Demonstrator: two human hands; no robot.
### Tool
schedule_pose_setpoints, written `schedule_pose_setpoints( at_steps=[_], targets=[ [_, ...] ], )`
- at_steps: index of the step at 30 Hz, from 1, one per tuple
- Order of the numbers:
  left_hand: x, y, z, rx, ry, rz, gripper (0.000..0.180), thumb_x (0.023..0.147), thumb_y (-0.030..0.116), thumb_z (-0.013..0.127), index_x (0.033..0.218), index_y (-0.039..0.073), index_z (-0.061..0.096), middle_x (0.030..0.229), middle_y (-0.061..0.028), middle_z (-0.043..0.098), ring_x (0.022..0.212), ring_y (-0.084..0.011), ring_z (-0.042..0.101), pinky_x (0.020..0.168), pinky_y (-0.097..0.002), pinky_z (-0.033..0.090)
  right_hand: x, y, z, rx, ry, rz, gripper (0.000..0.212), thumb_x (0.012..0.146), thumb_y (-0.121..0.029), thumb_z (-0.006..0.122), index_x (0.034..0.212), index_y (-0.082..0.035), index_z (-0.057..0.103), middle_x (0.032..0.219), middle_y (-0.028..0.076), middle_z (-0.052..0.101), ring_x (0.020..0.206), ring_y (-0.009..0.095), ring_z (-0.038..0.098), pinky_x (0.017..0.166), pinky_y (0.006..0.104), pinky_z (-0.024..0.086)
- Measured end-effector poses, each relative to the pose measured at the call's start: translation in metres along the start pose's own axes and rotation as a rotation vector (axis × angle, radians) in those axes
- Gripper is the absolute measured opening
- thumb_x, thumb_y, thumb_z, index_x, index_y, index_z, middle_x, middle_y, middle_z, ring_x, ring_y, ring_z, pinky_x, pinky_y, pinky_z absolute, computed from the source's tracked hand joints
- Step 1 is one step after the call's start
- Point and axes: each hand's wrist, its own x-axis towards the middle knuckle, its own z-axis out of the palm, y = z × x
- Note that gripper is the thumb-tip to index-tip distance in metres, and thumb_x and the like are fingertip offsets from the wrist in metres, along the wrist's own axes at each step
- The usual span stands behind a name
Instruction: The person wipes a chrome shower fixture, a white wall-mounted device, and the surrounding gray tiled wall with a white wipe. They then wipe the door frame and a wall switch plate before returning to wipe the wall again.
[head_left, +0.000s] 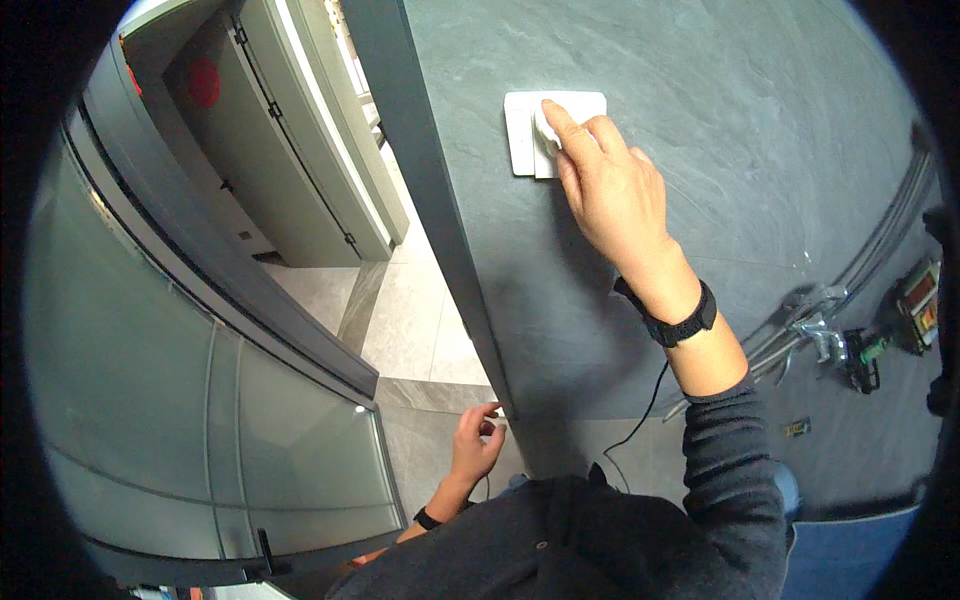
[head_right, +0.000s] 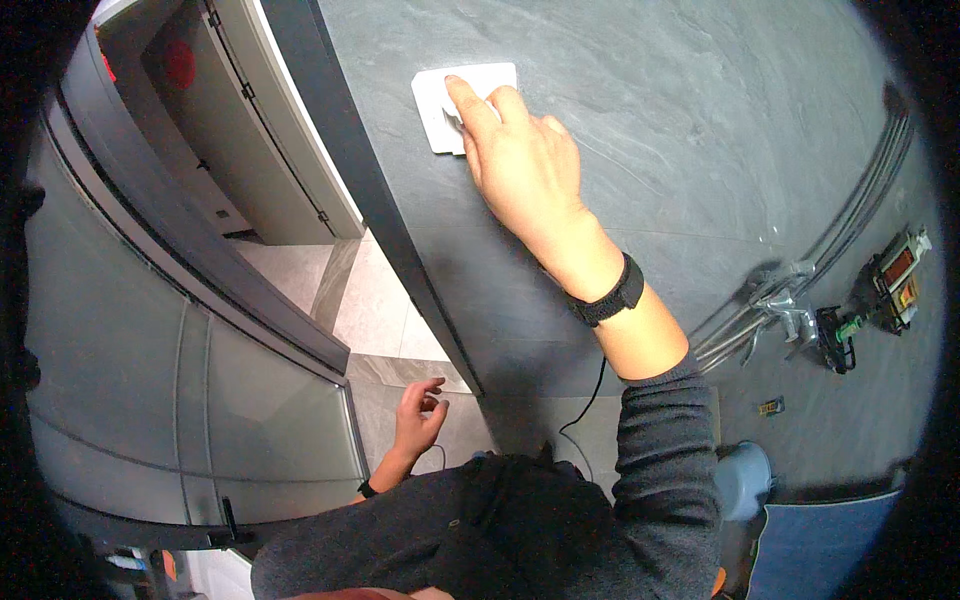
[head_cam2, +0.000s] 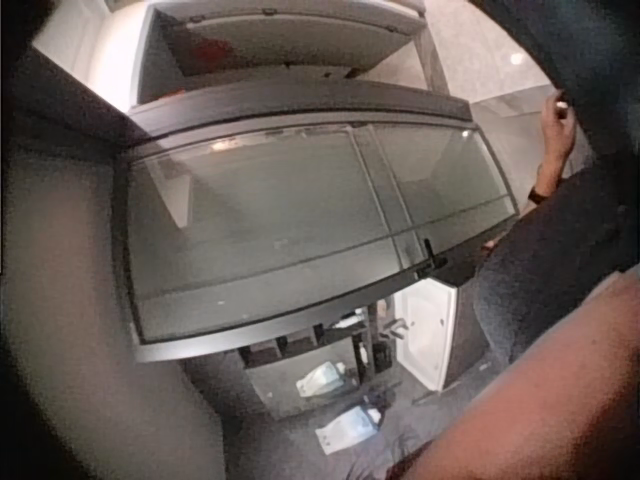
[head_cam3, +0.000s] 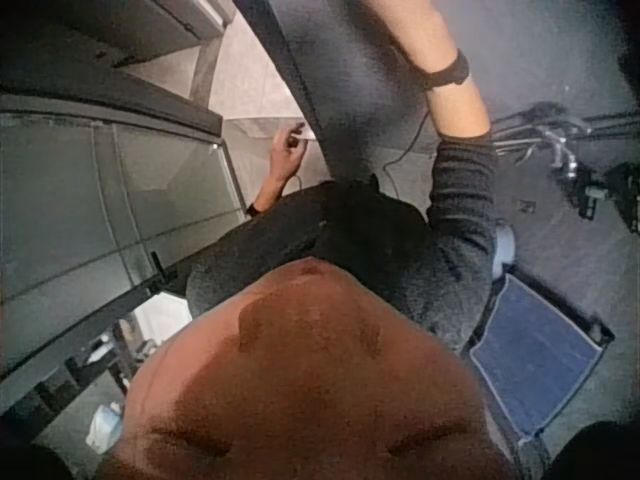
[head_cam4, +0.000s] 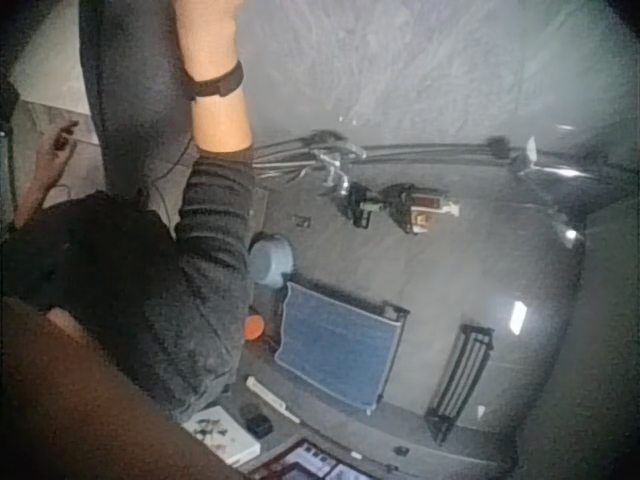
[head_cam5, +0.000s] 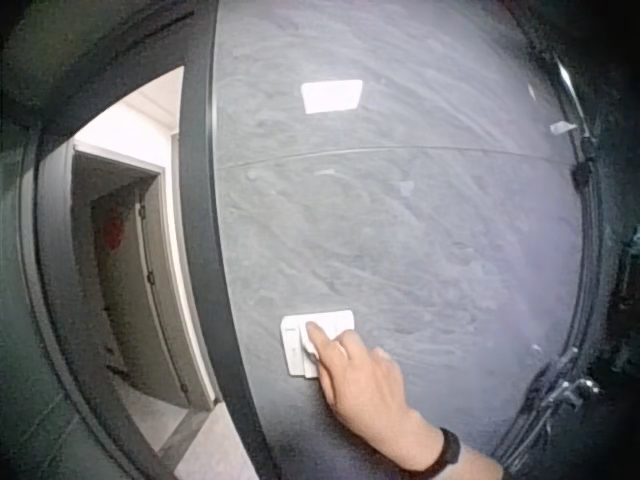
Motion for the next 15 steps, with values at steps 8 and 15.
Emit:
schedule_pose_setpoints(
  at_steps=[8,15],
  targets=[
    [-0.005,-0.001,-0.001,-0.035,0.016,-0.014,0.036,0.082,0.001,0.066,0.117,0.006,0.062,0.100,-0.0107,0.060,0.073,-0.0162,0.065,0.067,-0.0290,0.054,-0.058,-0.004,0.015,-0.080,-0.268,-0.002,0.049,0.086,-0.011,0.066,0.133,-0.019,0.056,0.087,0.008,0.056,0.060,0.030,0.057,0.056,0.0402,0.048],
    [-0.005,-0.004,-0.002,-0.007,-0.016,-0.019,0.036,0.082,0.001,0.067,0.117,0.006,0.062,0.102,-0.0113,0.060,0.074,-0.0167,0.066,0.068,-0.0291,0.054,-0.045,-0.008,-0.002,0.090,-0.159,-0.034,0.049,0.085,-0.011,0.066,0.133,-0.017,0.057,0.088,0.008,0.057,0.062,0.032,0.056,0.057,0.0400,0.048]
  ],
)
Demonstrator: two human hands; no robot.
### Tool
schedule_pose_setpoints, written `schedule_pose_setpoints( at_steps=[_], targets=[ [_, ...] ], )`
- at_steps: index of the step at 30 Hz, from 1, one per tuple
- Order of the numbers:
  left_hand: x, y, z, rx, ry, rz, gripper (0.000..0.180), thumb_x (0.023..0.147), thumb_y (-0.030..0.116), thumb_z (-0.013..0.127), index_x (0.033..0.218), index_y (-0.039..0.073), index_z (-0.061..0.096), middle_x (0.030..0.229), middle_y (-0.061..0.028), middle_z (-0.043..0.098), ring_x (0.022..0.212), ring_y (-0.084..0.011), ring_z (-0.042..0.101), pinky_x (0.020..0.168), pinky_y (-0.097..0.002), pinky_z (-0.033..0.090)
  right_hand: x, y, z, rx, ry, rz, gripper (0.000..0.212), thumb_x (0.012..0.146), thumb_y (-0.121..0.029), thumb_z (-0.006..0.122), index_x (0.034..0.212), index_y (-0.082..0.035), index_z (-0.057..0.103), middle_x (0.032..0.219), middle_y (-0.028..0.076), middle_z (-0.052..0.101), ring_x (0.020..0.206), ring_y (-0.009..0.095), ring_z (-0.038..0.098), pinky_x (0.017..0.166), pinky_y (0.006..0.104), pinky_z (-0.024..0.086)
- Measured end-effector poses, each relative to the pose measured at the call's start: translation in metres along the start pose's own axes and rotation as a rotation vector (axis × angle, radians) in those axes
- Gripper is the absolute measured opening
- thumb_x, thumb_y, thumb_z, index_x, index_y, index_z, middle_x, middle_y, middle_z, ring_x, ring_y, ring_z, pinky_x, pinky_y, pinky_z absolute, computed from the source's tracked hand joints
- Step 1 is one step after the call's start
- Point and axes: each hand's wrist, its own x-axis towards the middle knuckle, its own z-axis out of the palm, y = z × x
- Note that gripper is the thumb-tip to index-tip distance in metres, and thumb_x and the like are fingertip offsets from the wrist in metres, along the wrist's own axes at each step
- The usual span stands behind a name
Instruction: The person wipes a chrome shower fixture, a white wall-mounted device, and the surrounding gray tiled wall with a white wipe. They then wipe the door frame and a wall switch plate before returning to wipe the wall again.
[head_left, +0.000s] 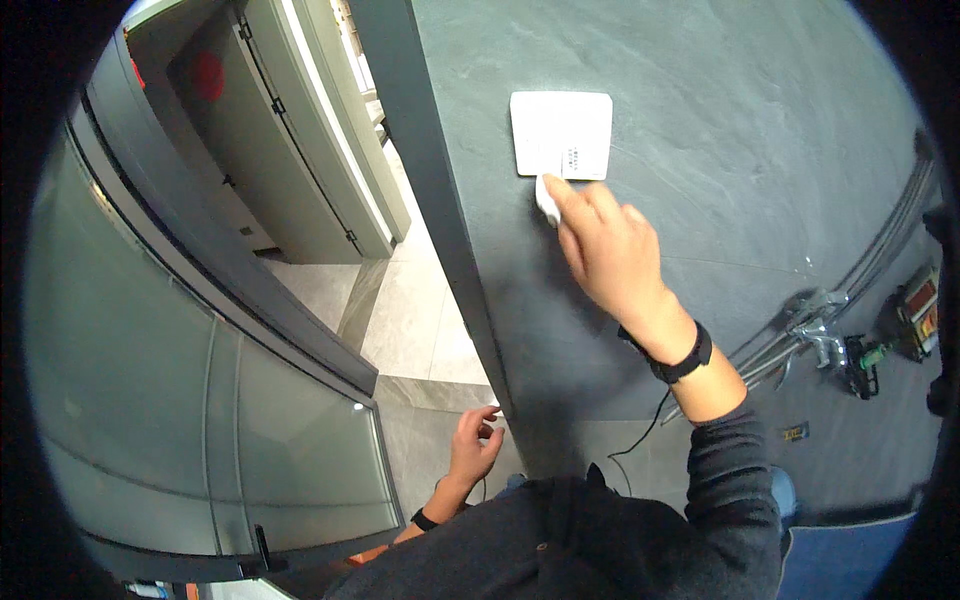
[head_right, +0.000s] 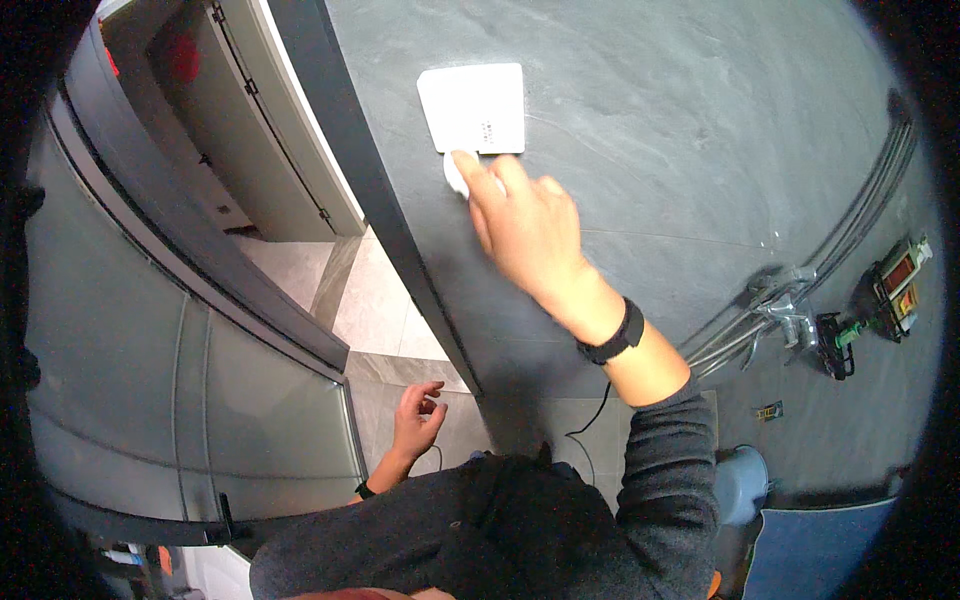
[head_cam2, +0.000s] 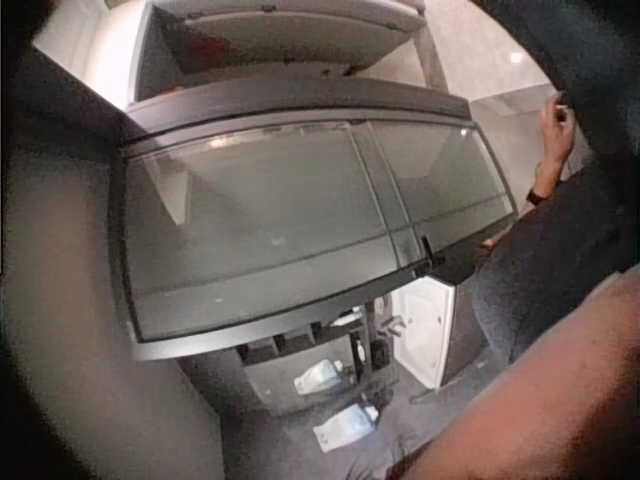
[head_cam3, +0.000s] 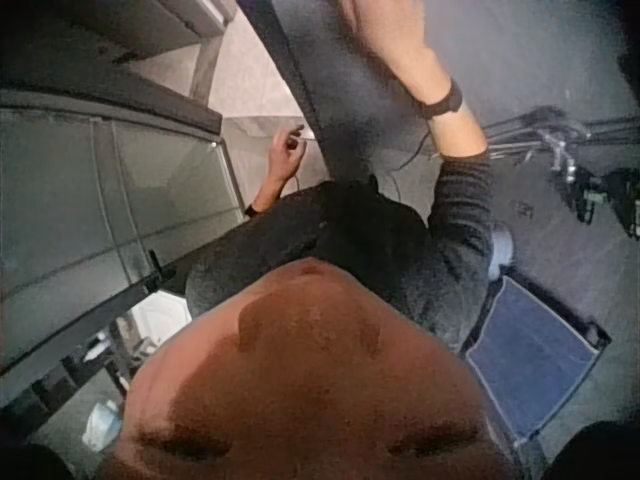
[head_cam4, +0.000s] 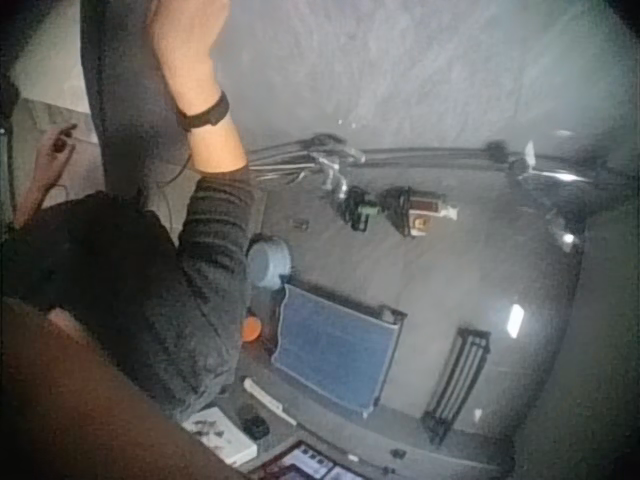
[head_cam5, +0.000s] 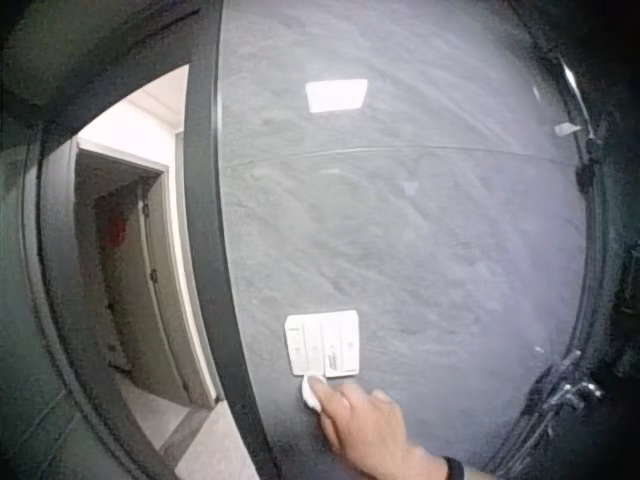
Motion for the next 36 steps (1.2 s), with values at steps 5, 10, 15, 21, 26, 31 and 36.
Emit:
schedule_pose_setpoints(
  at_steps=[5,10,15,21,26,31,36],
  targets=[
    [0.006,0.006,0.009,-0.006,-0.004,0.035,0.035,0.081,-0.001,0.066,0.115,0.005,0.064,0.102,-0.0114,0.059,0.074,-0.0168,0.066,0.068,-0.0289,0.055,0.041,0.013,-0.009,-0.142,0.145,0.042,0.044,0.089,-0.012,0.063,0.132,-0.017,0.057,0.090,0.008,0.060,0.065,0.031,0.060,0.060,0.0415,0.050],
    [0.003,0.005,0.010,0.006,-0.017,0.017,0.036,0.079,-0.002,0.067,0.114,0.005,0.064,0.101,-0.0107,0.060,0.071,-0.0167,0.064,0.066,-0.0283,0.054,0.036,0.006,-0.012,-0.109,0.054,0.045,0.045,0.088,-0.012,0.063,0.132,-0.018,0.057,0.091,0.008,0.059,0.065,0.031,0.060,0.061,0.0413,0.050],
    [0.053,0.032,-0.026,0.127,0.108,0.259,0.036,0.076,-0.003,0.069,0.111,0.005,0.066,0.092,-0.0084,0.062,0.072,-0.0174,0.061,0.066,-0.0295,0.051,0.014,0.002,-0.015,-0.026,-0.071,0.056,0.044,0.087,-0.011,0.063,0.129,-0.019,0.060,0.091,0.006,0.060,0.069,0.030,0.061,0.064,0.0403,0.050],
    [0.190,0.179,-0.099,0.307,0.369,0.822,0.029,0.083,-0.002,0.069,0.111,0.005,0.067,0.098,-0.0052,0.059,0.079,-0.0100,0.056,0.069,-0.0237,0.049,0.003,0.003,-0.017,-0.011,-0.110,0.061,0.040,0.084,-0.009,0.063,0.123,-0.019,0.064,0.092,0.006,0.060,0.072,0.029,0.061,0.065,0.0393,0.051],
    [0.275,0.296,-0.078,0.364,0.377,1.065,0.023,0.084,0.014,0.072,0.106,0.008,0.073,0.092,-0.0070,0.066,0.076,-0.0156,0.063,0.070,-0.0288,0.053,0.001,0.004,-0.017,0.001,-0.051,0.013,0.036,0.083,-0.012,0.065,0.119,-0.018,0.065,0.084,0.006,0.059,0.064,0.027,0.060,0.062,0.0389,0.049],
    [0.300,0.320,-0.076,0.543,0.171,1.008,0.016,0.081,0.022,0.071,0.090,0.011,0.077,0.087,-0.0110,0.072,0.083,-0.0279,0.069,0.074,-0.0385,0.055,0.004,0.016,-0.026,-0.038,-0.034,0.018,0.038,0.083,-0.012,0.065,0.120,-0.020,0.065,0.084,0.006,0.059,0.064,0.028,0.060,0.062,0.0388,0.049],
    [0.303,0.324,-0.079,0.652,0.062,0.957,0.015,0.082,0.020,0.073,0.091,0.009,0.078,0.084,-0.0092,0.072,0.076,-0.0237,0.069,0.070,-0.0340,0.054,0.023,0.019,-0.025,-0.066,-0.021,-0.048,0.038,0.084,-0.013,0.066,0.121,-0.020,0.065,0.083,0.007,0.059,0.063,0.028,0.060,0.060,0.0391,0.049]
  ],
)
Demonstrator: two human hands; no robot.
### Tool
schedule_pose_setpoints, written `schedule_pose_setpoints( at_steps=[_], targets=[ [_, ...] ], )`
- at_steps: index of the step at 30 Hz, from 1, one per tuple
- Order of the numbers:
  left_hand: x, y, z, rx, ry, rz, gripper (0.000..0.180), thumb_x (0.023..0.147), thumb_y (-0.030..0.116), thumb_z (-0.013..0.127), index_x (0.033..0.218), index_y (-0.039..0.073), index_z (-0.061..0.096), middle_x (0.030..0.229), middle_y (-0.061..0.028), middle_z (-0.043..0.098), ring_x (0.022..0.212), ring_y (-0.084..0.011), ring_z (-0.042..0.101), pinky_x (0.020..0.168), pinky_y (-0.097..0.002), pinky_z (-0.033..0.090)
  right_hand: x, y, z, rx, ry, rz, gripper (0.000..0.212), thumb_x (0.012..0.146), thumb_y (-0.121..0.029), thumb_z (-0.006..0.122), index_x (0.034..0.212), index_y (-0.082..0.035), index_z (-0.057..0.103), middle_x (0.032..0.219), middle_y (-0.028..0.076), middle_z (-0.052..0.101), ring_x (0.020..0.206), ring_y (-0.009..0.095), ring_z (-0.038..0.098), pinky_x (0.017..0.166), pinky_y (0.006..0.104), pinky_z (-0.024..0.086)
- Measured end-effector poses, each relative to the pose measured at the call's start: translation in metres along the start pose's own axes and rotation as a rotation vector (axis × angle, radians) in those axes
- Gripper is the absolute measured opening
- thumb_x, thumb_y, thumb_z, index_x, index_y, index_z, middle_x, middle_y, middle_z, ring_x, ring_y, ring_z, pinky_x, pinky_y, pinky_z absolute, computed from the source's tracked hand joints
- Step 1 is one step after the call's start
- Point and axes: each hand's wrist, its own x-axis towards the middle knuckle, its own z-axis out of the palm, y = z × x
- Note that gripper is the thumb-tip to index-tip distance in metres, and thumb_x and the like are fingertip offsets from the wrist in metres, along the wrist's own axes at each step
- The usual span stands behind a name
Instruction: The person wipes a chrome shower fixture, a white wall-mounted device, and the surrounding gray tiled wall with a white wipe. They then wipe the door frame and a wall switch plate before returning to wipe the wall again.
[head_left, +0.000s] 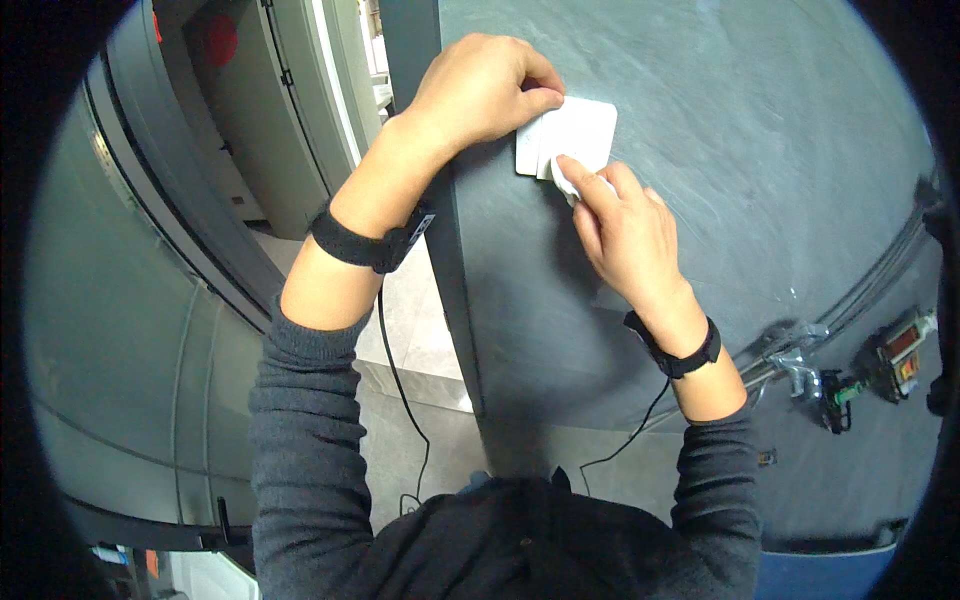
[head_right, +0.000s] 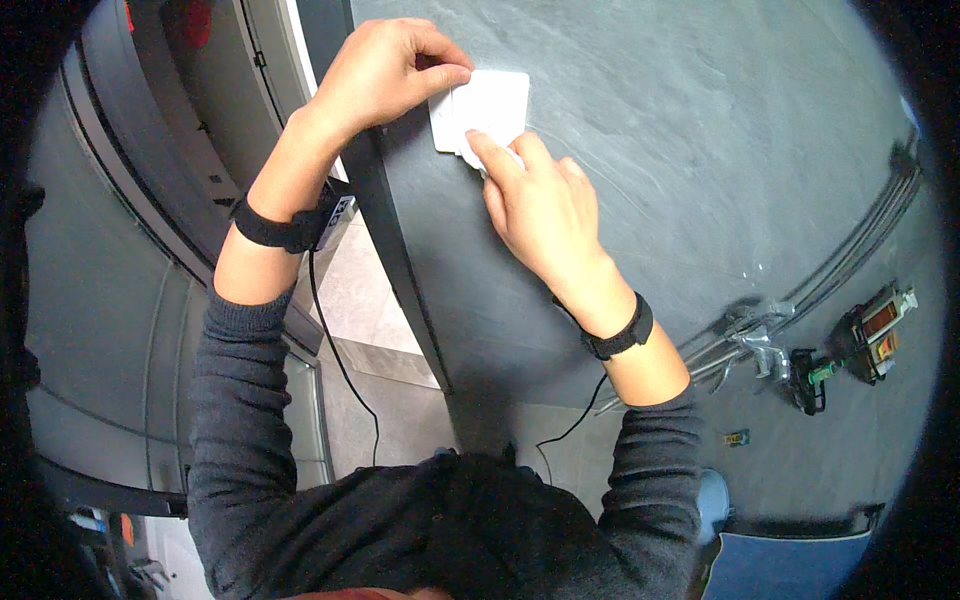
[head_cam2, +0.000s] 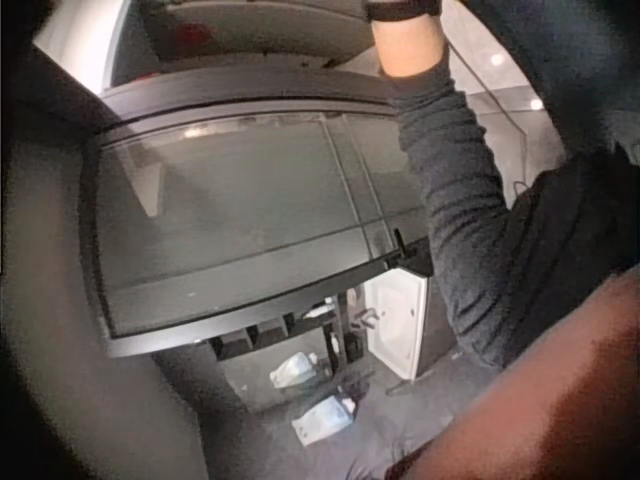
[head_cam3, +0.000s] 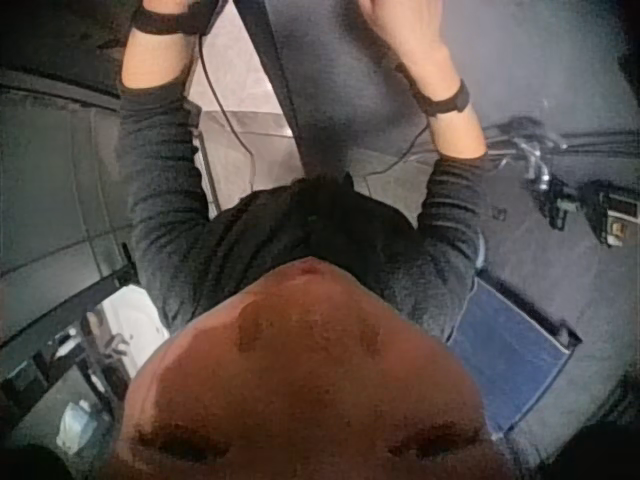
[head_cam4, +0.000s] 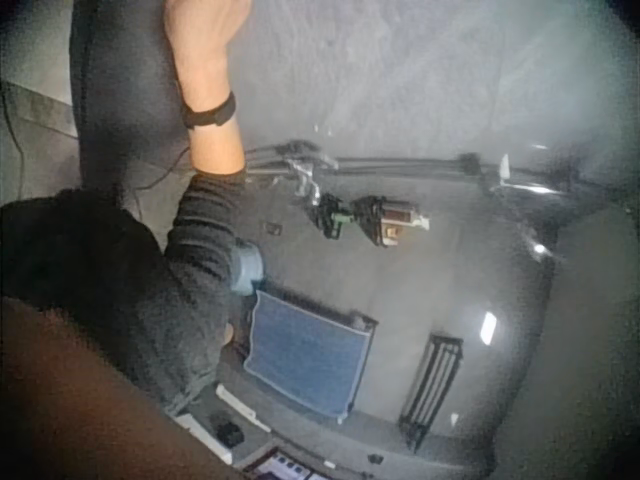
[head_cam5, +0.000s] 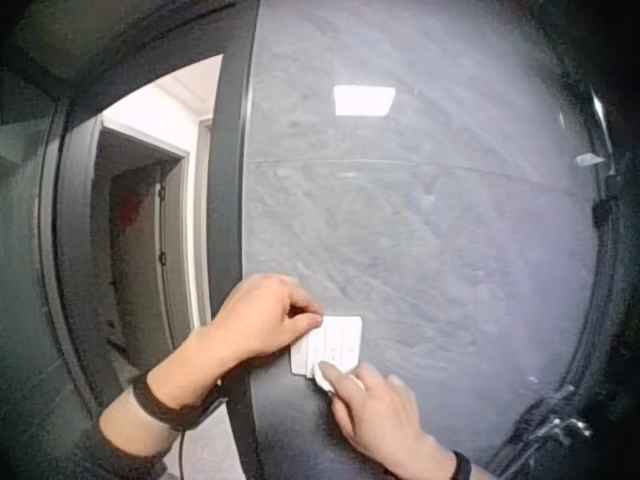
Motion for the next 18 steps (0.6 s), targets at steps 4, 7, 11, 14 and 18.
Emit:
schedule_pose_setpoints(
  at_steps=[4,7,11,14,18],
  targets=[
    [0.003,0.005,0.000,0.060,-0.010,-0.049,0.017,0.078,0.025,0.072,0.089,0.014,0.078,0.083,-0.0103,0.073,0.079,-0.0296,0.070,0.074,-0.0392,0.056,0.019,0.001,0.007,-0.029,0.077,-0.030,0.037,0.084,-0.016,0.066,0.121,-0.021,0.065,0.083,0.008,0.059,0.060,0.029,0.060,0.059,0.0396,0.050],
    [0.002,0.007,-0.001,0.050,0.011,-0.044,0.017,0.076,0.025,0.073,0.088,0.013,0.078,0.083,-0.0106,0.073,0.079,-0.0297,0.070,0.075,-0.0398,0.056,0.020,-0.001,0.008,-0.067,0.075,0.021,0.036,0.084,-0.017,0.066,0.119,-0.022,0.066,0.083,0.007,0.060,0.060,0.029,0.061,0.059,0.0400,0.050],
    [0.002,0.009,-0.004,0.018,0.023,-0.046,0.018,0.076,0.024,0.073,0.085,0.010,0.078,0.084,-0.0122,0.072,0.081,-0.0302,0.070,0.075,-0.0407,0.055,0.021,0.000,0.007,-0.074,-0.034,-0.005,0.033,0.084,-0.019,0.067,0.116,-0.022,0.067,0.080,0.006,0.060,0.060,0.028,0.061,0.059,0.0392,0.051],
    [0.004,0.014,-0.009,-0.057,-0.044,-0.104,0.017,0.077,0.020,0.073,0.086,0.006,0.077,0.085,-0.0163,0.072,0.080,-0.0305,0.071,0.074,-0.0379,0.055,0.025,0.001,0.008,-0.110,0.021,-0.015,0.032,0.083,-0.020,0.069,0.115,-0.023,0.068,0.078,0.005,0.060,0.061,0.027,0.062,0.060,0.0382,0.050],
    [0.007,0.019,-0.016,-0.091,-0.065,-0.106,0.016,0.077,0.017,0.072,0.085,0.003,0.076,0.081,-0.0181,0.071,0.077,-0.0318,0.070,0.072,-0.0384,0.055,0.025,-0.001,0.009,-0.095,0.040,-0.040,0.032,0.082,-0.021,0.070,0.113,-0.025,0.069,0.077,0.003,0.060,0.062,0.025,0.062,0.059,0.0382,0.049]
  ],
)
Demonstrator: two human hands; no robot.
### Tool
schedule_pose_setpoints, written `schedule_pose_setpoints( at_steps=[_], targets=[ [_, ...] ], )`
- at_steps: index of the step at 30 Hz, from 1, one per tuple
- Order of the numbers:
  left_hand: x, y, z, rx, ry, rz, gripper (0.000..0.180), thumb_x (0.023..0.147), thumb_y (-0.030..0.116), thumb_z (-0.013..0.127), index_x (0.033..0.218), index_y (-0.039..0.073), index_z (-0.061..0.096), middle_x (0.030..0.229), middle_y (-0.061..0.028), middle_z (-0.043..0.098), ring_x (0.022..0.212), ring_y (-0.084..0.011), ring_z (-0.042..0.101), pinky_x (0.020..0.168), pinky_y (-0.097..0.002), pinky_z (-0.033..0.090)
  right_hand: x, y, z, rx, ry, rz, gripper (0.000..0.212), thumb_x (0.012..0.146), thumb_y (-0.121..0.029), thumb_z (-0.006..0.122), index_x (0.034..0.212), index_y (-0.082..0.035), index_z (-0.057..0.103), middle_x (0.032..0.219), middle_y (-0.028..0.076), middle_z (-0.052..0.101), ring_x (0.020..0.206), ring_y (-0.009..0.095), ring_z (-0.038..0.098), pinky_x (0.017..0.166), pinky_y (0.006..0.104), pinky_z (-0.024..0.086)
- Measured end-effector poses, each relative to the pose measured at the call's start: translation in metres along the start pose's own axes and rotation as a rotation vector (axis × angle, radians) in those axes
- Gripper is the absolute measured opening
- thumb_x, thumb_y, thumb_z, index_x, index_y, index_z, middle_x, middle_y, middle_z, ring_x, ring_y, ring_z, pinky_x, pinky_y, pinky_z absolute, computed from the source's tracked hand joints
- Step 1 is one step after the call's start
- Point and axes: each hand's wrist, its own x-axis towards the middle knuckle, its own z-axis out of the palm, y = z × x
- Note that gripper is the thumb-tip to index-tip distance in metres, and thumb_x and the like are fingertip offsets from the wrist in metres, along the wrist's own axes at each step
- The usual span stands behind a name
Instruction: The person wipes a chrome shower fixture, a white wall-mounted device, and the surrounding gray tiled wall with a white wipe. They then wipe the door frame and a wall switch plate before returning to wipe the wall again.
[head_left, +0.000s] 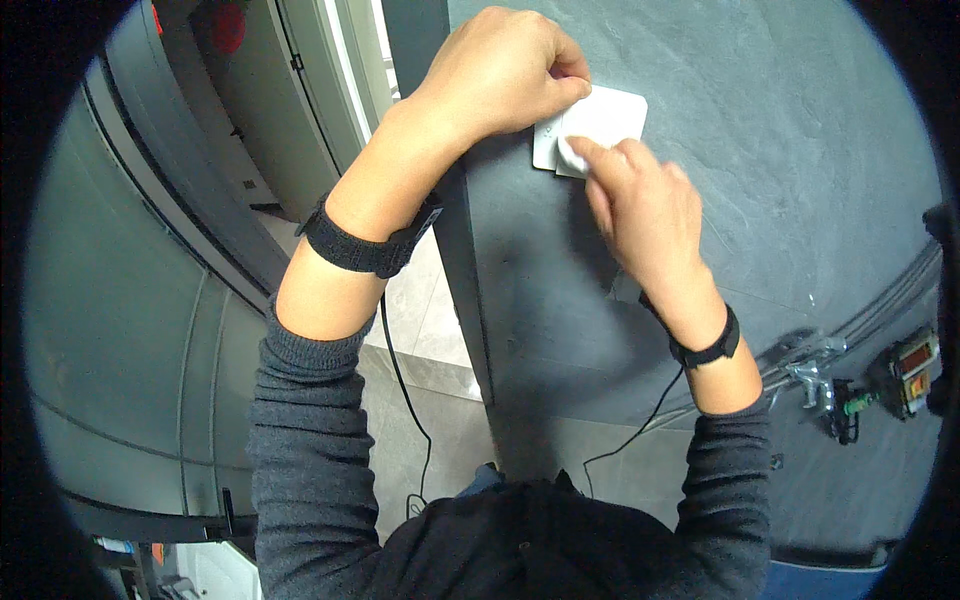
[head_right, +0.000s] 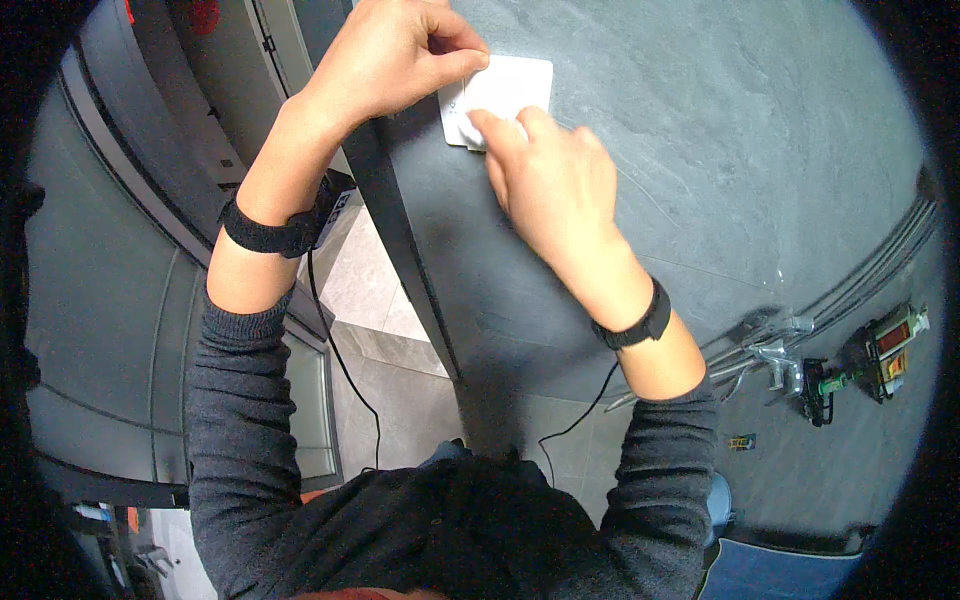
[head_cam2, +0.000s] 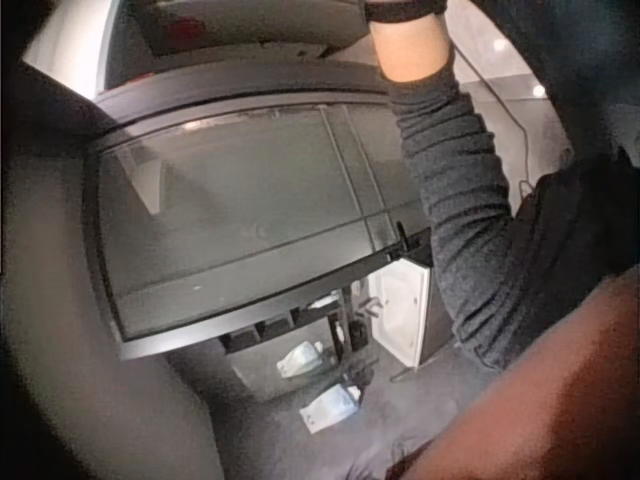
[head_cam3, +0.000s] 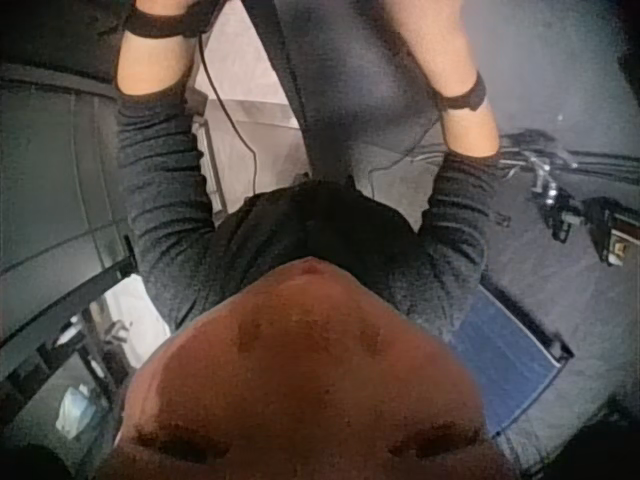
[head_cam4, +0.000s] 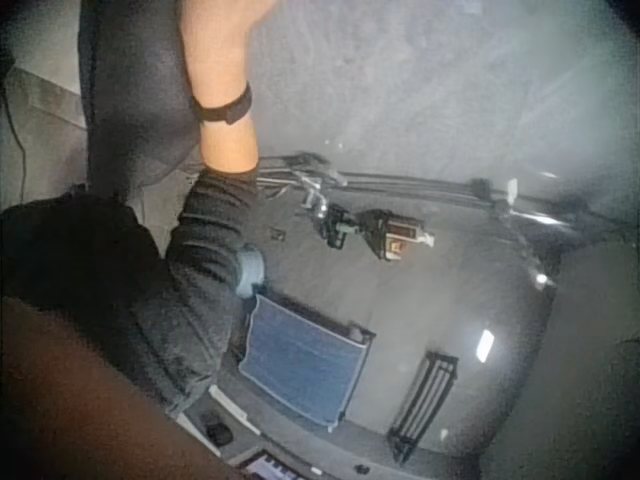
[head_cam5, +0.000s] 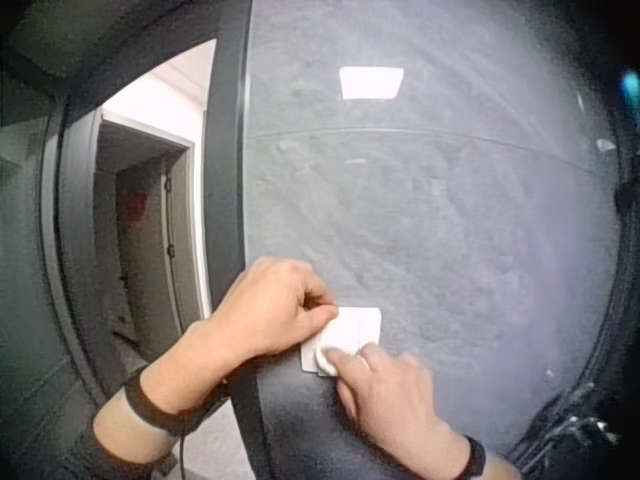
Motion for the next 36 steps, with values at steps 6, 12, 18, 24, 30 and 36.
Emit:
schedule_pose_setpoints(
  at_steps=[6,12,18,24,30,36],
  targets=[
    [0.002,0.000,0.002,-0.013,0.006,0.025,0.017,0.077,0.016,0.072,0.085,0.002,0.076,0.080,-0.0194,0.070,0.074,-0.0338,0.069,0.070,-0.0398,0.055,-0.006,0.003,0.001,-0.033,0.027,0.003,0.032,0.081,-0.022,0.070,0.113,-0.025,0.068,0.077,0.002,0.059,0.060,0.025,0.061,0.056,0.0382,0.050],
    [0.003,-0.002,0.002,0.007,-0.008,0.005,0.017,0.076,0.015,0.072,0.085,0.001,0.076,0.080,-0.0199,0.070,0.074,-0.0335,0.070,0.070,-0.0394,0.055,-0.009,0.005,0.002,-0.013,-0.043,-0.032,0.031,0.080,-0.020,0.070,0.111,-0.026,0.068,0.078,0.003,0.060,0.058,0.028,0.060,0.055,0.0384,0.052],
    [0.003,0.000,0.002,-0.003,0.007,0.027,0.017,0.076,0.015,0.072,0.085,0.001,0.075,0.078,-0.0204,0.070,0.073,-0.0335,0.070,0.070,-0.0392,0.055,-0.005,0.006,-0.002,-0.012,0.076,-0.008,0.031,0.080,-0.019,0.070,0.111,-0.023,0.068,0.078,0.004,0.059,0.060,0.027,0.062,0.054,0.0388,0.052],
    [0.007,0.008,-0.004,0.057,-0.076,-0.046,0.019,0.076,0.020,0.071,0.082,0.002,0.076,0.078,-0.0205,0.070,0.072,-0.0330,0.070,0.069,-0.0394,0.056,-0.029,0.002,-0.014,0.096,-0.159,-0.019,0.032,0.082,-0.017,0.068,0.114,-0.021,0.068,0.082,0.003,0.059,0.064,0.026,0.061,0.062,0.0377,0.050],
    [0.006,0.020,-0.003,0.188,-0.006,-0.048,0.026,0.074,0.032,0.073,0.080,0.007,0.077,0.075,-0.0183,0.070,0.073,-0.0332,0.071,0.071,-0.0408,0.056,-0.036,0.017,-0.016,0.069,-0.083,0.003,0.035,0.082,-0.017,0.067,0.116,-0.023,0.067,0.079,0.004,0.056,0.060,0.026,0.057,0.059,0.0376,0.050],
    [0.008,0.028,-0.005,0.165,-0.048,-0.188,0.023,0.074,0.031,0.074,0.080,0.009,0.078,0.075,-0.0174,0.070,0.074,-0.0331,0.071,0.071,-0.0410,0.057,-0.013,0.027,-0.012,0.063,0.025,0.021,0.032,0.085,-0.019,0.065,0.117,-0.025,0.066,0.078,0.005,0.056,0.061,0.028,0.058,0.058,0.0390,0.050]
  ],
)
